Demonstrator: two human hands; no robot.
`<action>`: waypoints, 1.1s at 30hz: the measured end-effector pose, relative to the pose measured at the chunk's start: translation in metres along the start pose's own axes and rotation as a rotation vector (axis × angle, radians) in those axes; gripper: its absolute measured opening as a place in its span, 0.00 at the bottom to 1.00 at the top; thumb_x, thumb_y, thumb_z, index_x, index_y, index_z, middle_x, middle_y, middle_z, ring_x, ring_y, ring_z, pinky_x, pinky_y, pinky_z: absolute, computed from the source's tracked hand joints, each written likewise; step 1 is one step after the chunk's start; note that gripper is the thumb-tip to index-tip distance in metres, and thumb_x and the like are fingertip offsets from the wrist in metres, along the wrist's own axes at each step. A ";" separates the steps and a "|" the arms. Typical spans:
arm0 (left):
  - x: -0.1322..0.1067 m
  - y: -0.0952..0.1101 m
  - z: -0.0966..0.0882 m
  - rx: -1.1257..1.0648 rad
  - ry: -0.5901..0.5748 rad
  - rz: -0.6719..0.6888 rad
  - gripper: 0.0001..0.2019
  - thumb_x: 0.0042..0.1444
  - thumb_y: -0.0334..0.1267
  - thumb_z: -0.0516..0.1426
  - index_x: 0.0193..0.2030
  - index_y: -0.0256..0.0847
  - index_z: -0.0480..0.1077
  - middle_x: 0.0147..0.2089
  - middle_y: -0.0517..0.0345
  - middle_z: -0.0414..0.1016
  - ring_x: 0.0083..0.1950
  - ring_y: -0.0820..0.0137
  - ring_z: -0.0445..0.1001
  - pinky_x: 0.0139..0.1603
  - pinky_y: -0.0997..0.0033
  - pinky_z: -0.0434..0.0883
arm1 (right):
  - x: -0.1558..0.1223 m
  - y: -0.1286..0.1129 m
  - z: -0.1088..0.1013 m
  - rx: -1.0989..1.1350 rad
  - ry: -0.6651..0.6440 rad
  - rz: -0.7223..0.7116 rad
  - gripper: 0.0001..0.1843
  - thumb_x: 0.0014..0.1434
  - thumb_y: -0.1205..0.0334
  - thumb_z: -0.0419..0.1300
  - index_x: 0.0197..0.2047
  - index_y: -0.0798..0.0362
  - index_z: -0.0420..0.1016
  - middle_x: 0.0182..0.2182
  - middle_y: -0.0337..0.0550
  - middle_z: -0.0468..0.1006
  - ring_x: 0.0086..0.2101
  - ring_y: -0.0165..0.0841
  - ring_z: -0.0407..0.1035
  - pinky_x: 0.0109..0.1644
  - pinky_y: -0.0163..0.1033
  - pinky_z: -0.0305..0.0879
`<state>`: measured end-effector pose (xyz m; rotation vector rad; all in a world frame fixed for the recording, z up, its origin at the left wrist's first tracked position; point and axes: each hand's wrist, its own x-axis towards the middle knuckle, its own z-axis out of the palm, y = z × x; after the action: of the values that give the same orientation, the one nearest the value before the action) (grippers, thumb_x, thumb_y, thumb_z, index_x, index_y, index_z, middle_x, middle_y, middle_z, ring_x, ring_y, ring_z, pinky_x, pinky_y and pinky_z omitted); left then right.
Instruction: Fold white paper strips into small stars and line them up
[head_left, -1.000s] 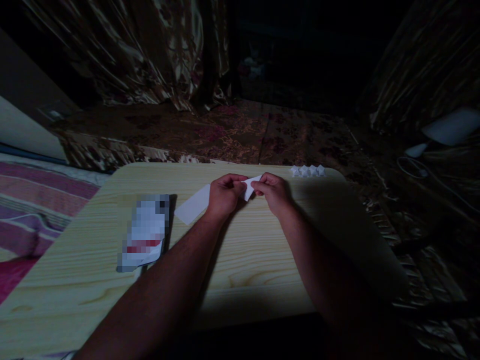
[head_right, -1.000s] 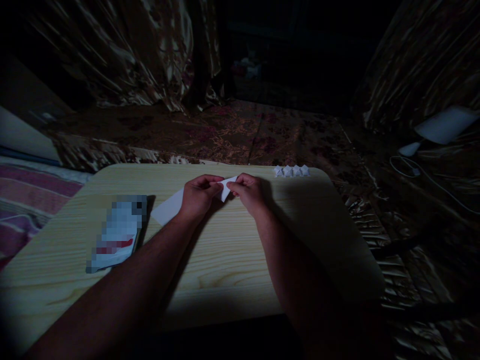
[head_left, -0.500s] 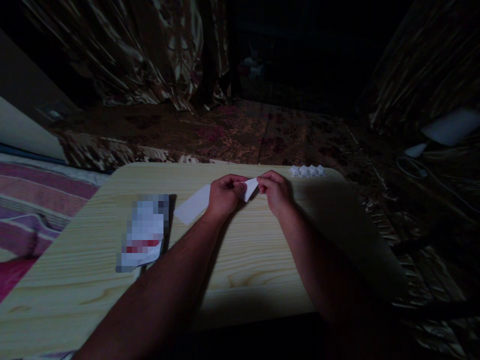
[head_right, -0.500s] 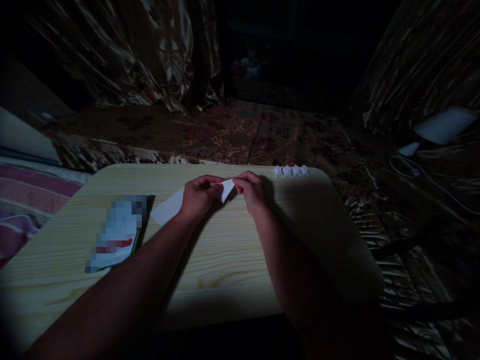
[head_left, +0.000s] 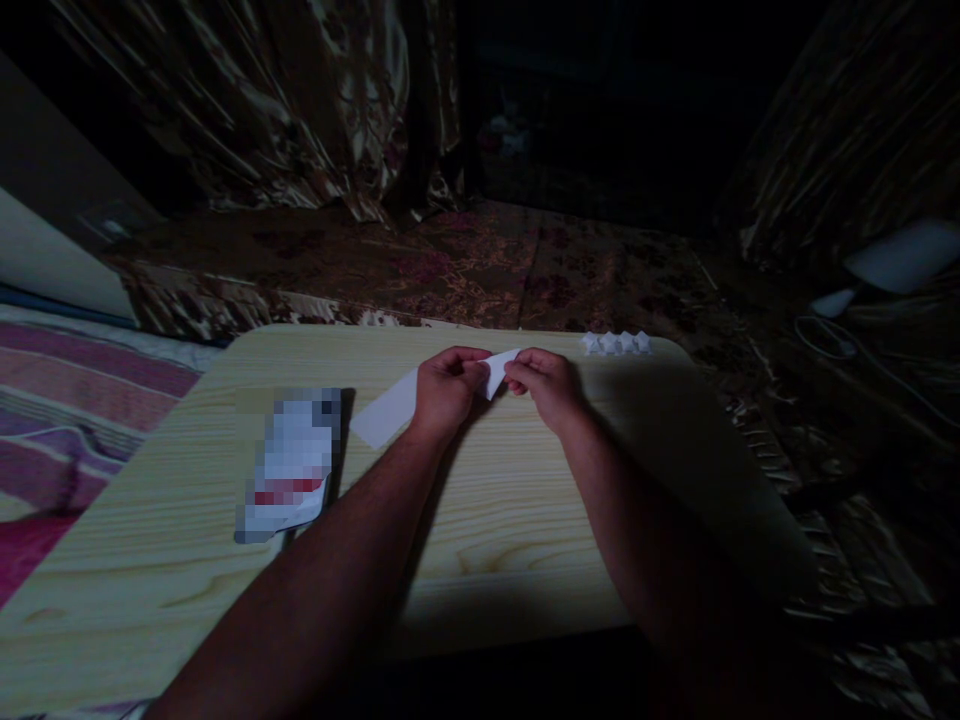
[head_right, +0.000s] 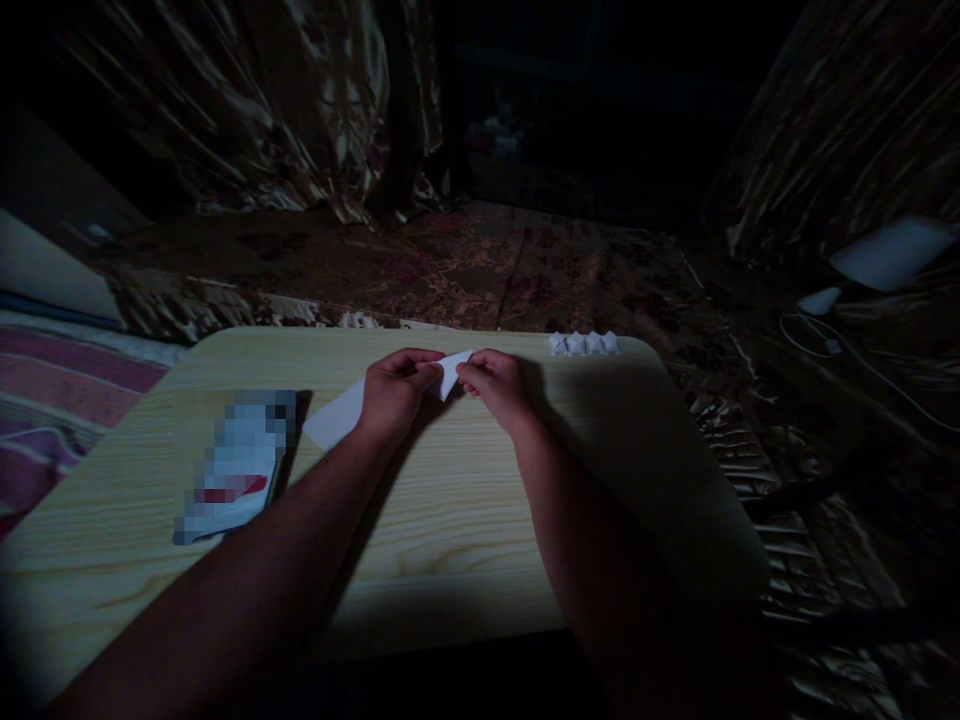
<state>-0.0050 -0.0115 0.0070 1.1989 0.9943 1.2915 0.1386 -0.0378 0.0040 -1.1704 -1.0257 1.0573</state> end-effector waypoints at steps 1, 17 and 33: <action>0.000 0.000 0.000 0.005 0.001 0.003 0.13 0.41 0.38 0.65 0.35 0.35 0.78 0.26 0.58 0.75 0.23 0.76 0.67 0.26 0.76 0.65 | 0.000 0.000 0.000 -0.022 -0.005 0.002 0.11 0.46 0.56 0.66 0.25 0.54 0.71 0.20 0.37 0.75 0.21 0.26 0.66 0.25 0.32 0.60; 0.000 -0.004 -0.001 0.120 0.016 0.035 0.13 0.44 0.39 0.62 0.37 0.36 0.78 0.24 0.58 0.73 0.21 0.76 0.65 0.22 0.77 0.62 | -0.004 -0.003 0.005 -0.101 0.051 -0.047 0.10 0.48 0.56 0.65 0.25 0.55 0.74 0.21 0.39 0.77 0.20 0.26 0.67 0.25 0.33 0.62; 0.000 -0.003 -0.003 0.041 -0.062 0.003 0.12 0.43 0.39 0.64 0.36 0.36 0.78 0.26 0.57 0.75 0.24 0.75 0.68 0.25 0.76 0.64 | -0.002 -0.001 0.005 -0.098 -0.005 -0.034 0.14 0.44 0.54 0.68 0.26 0.54 0.71 0.19 0.36 0.73 0.21 0.26 0.64 0.25 0.33 0.58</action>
<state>-0.0077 -0.0105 0.0036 1.2650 0.9778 1.2345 0.1338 -0.0387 0.0059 -1.2252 -1.1082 0.9926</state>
